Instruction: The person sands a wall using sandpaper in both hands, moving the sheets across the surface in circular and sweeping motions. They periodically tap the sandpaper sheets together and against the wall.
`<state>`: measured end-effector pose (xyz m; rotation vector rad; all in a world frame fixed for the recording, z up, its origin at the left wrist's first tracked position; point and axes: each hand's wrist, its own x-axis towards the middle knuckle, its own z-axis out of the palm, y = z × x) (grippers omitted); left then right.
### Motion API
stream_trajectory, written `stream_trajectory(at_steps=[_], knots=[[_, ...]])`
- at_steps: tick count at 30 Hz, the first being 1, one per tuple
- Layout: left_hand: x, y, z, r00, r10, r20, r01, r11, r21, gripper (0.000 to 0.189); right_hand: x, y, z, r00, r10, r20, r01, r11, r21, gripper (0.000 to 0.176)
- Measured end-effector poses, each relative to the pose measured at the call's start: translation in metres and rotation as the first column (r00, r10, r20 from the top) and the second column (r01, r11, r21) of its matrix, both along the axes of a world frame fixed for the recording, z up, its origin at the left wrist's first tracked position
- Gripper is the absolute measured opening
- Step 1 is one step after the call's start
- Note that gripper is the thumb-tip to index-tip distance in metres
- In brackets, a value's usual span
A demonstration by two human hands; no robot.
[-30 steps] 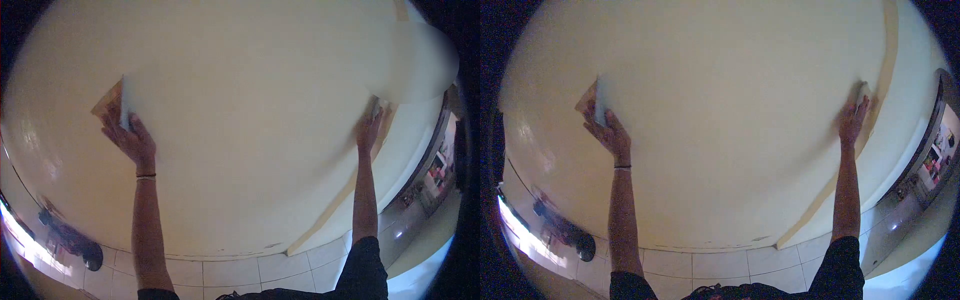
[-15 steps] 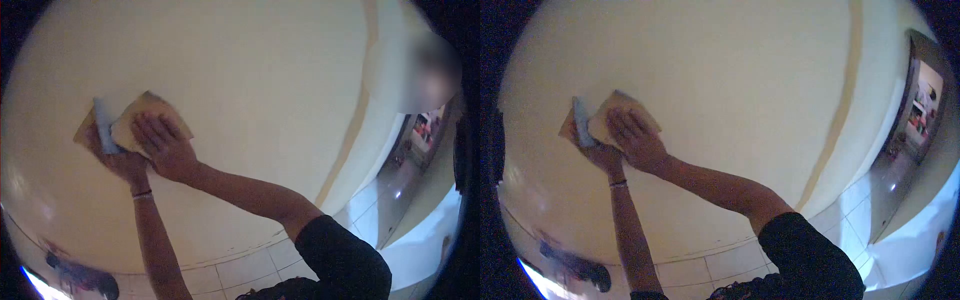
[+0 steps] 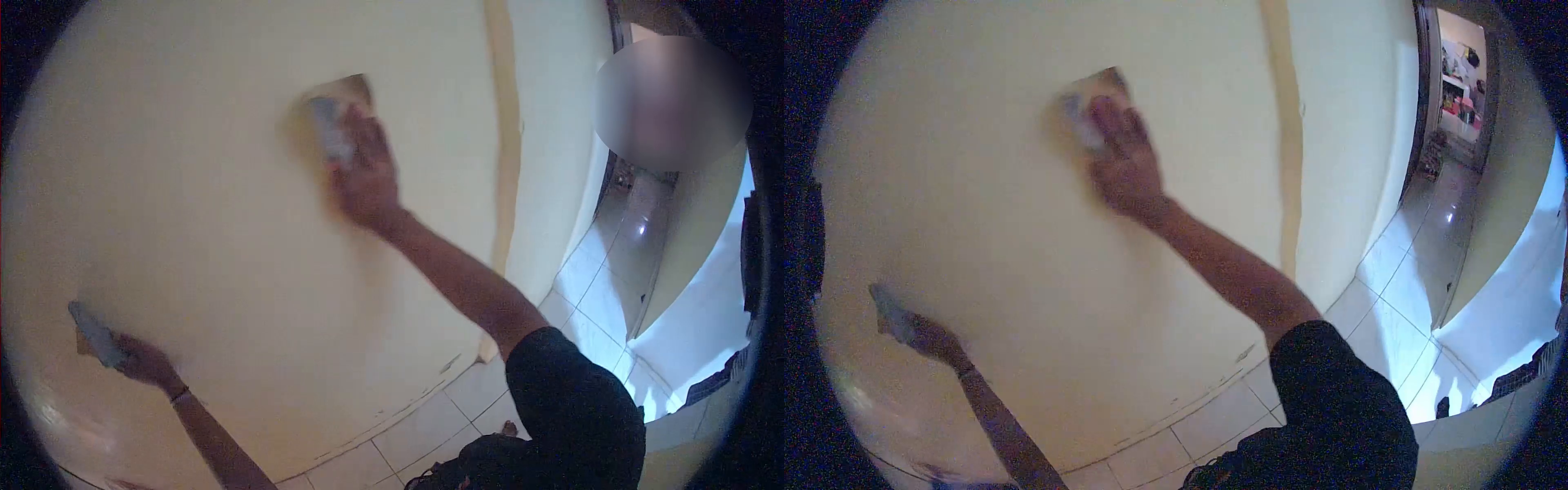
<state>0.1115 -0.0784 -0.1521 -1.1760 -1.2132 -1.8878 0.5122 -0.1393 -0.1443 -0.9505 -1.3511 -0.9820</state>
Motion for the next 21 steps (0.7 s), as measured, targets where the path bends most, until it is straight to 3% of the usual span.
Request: stream_trajectory(at_steps=[2, 4, 6, 8, 10, 11, 12, 14, 18, 20, 21], knots=[[-0.001, 0.006, 0.002, 0.999, -0.025, -0.031, 0.027, 0.999, 0.047, 0.051, 0.073, 0.004, -0.011, 0.973, -0.103, -0.205, 0.108, 0.994, 0.014, 0.05], [-0.018, 0.015, -0.001, 0.997, -0.044, -0.057, 0.049, 0.994, 0.093, 0.05, 0.147, -0.01, -0.015, 0.846, -0.182, -0.502, 0.098, 0.977, -0.19, 0.048], [-0.037, 0.034, -0.001, 0.995, -0.063, -0.074, 0.072, 0.989, 0.13, 0.049, 0.194, -0.031, -0.014, 0.919, -0.138, -0.368, 0.076, 0.981, -0.18, 0.047], [-0.049, 0.05, -0.003, 0.992, -0.084, -0.097, 0.098, 0.985, 0.141, 0.048, 0.221, -0.018, -0.022, 0.932, -0.251, -0.26, 0.235, 0.968, -0.093, 0.046], [-0.071, 0.051, -0.019, 0.988, -0.1, -0.114, 0.116, 0.982, 0.149, 0.047, 0.222, -0.023, -0.017, 0.982, -0.135, -0.133, 0.139, 0.99, 0.023, 0.046], [-0.102, 0.042, -0.041, 0.987, -0.103, -0.121, 0.122, 0.98, 0.156, 0.047, 0.219, -0.021, -0.021, 0.965, -0.1, -0.241, 0.089, 0.995, -0.054, 0.044], [-0.09, 0.037, -0.041, 0.986, -0.104, -0.129, 0.125, 0.978, 0.168, 0.046, 0.22, -0.019, -0.021, 0.982, -0.092, -0.166, 0.096, 0.995, 0.018, 0.041], [-0.064, 0.029, -0.039, 0.984, -0.103, -0.147, 0.131, 0.971, 0.198, 0.046, 0.22, -0.018, -0.022, 0.974, -0.087, -0.21, 0.087, 0.996, -0.009, 0.039], [0.097, 0.038, 0.015, 0.983, -0.098, -0.153, 0.135, 0.958, 0.253, 0.044, 0.215, -0.024, -0.012, 0.989, -0.078, -0.128, 0.09, 0.992, 0.09, 0.038], [0.123, 0.032, 0.012, 0.986, -0.096, -0.14, 0.132, 0.95, 0.282, 0.044, 0.212, -0.029, -0.006, 0.986, -0.115, -0.123, 0.127, 0.987, 0.095, 0.037], [0.185, -0.007, 0.03, 0.974, -0.128, -0.189, 0.176, 0.948, 0.265, 0.046, 0.218, -0.02, -0.012, 0.989, -0.111, -0.096, 0.116, 0.992, 0.044, 0.037]])
